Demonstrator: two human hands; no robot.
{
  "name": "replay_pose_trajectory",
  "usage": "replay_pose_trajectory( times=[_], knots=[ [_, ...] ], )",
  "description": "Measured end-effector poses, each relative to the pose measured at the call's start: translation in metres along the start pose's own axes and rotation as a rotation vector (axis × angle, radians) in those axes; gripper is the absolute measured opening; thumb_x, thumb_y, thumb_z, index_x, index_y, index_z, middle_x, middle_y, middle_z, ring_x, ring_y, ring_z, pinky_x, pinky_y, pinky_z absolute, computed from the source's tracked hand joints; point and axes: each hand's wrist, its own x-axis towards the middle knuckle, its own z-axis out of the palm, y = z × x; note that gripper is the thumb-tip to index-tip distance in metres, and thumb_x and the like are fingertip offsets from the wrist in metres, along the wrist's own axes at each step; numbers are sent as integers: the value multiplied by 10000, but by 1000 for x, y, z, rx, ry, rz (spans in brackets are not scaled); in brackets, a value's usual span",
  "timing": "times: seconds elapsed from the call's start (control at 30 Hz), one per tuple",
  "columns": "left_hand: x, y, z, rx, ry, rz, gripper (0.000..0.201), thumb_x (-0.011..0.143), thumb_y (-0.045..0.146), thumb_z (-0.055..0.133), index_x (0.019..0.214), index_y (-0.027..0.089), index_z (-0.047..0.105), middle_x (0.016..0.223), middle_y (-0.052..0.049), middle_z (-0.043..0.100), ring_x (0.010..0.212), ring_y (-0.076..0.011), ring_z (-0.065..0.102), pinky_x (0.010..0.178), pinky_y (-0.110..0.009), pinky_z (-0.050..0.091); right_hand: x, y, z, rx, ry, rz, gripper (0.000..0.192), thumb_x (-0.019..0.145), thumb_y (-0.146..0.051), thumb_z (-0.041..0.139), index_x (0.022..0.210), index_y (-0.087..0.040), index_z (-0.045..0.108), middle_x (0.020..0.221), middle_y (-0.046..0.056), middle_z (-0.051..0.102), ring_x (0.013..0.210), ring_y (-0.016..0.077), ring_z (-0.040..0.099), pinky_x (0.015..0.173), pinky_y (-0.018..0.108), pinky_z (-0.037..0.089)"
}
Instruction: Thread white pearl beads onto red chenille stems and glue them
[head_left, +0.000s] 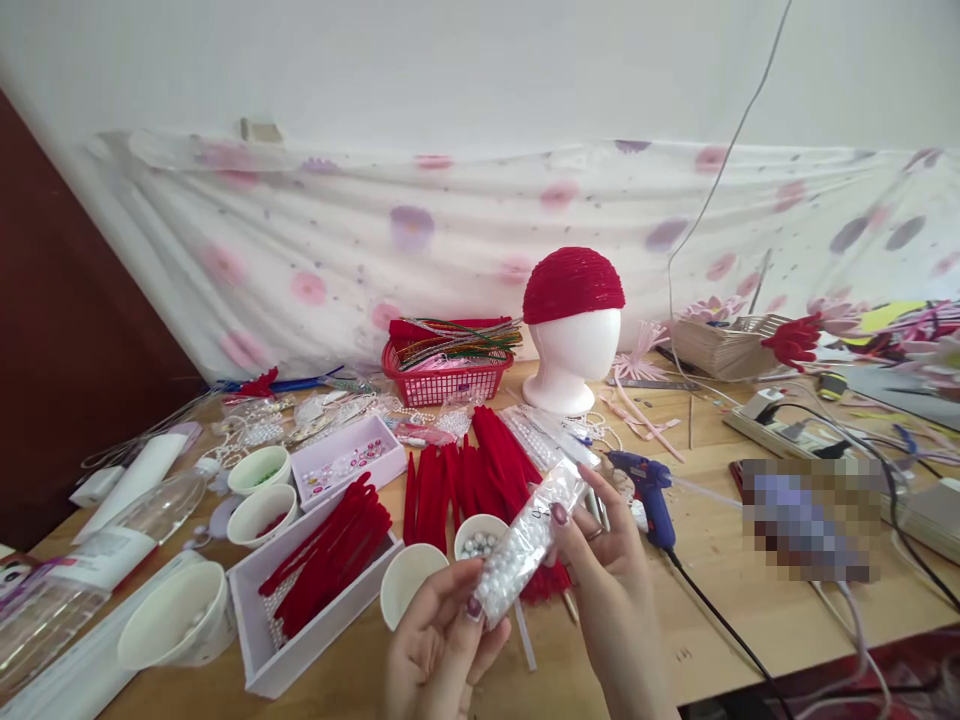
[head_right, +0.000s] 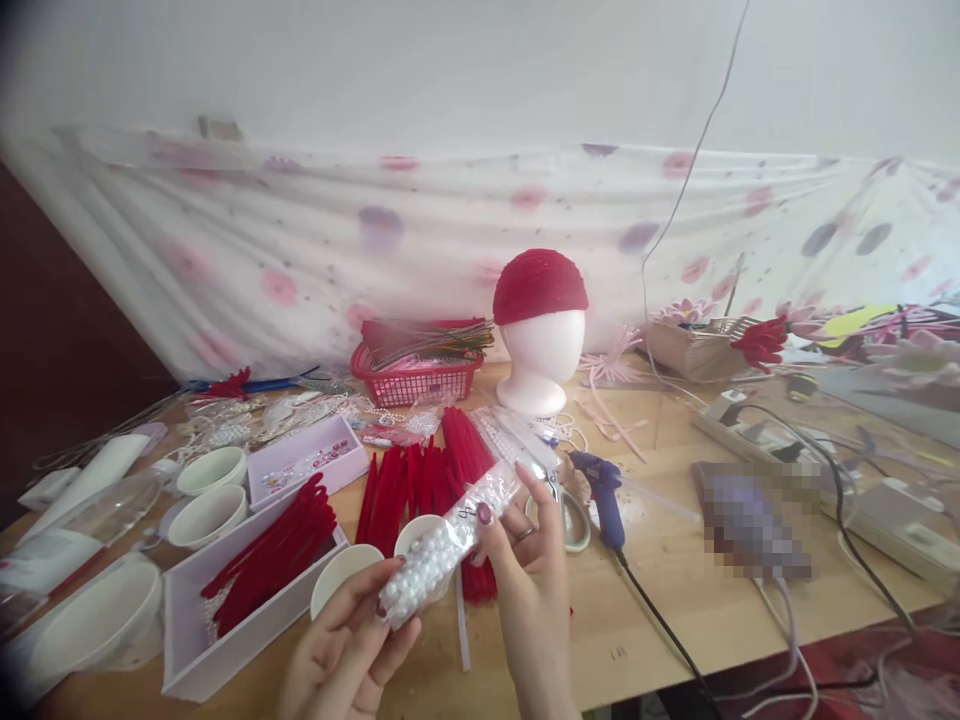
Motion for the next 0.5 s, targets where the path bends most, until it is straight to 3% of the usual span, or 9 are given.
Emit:
replay_pose_trajectory(
  times=[0.1,0.23,0.5],
  knots=[
    [-5,4,5,81,22,87,416,626,475,869,916,191,777,958,-76,792,802,-196,759,691,-205,621,1,1,1,-20,-5,31,630,739,-383,848,1246,-206,518,703,-20,683,518,114,586,515,216,484],
    [-8,11,10,269,52,183,427,671,538,811,886,171,785,843,-76,794,754,-243,760,660,-298,656,3,5,0,-25,30,48,635,685,-372,888,1156,-190,502,724,-7,713,485,123,614,491,228,514],
    [-13,30,25,264,-80,120,431,701,501,792,949,149,796,838,-90,798,759,-244,767,667,-288,653,10,8,-1,162,81,195,507,607,-374,929,945,-189,599,674,-31,691,508,108,628,466,173,534]
  ],
)
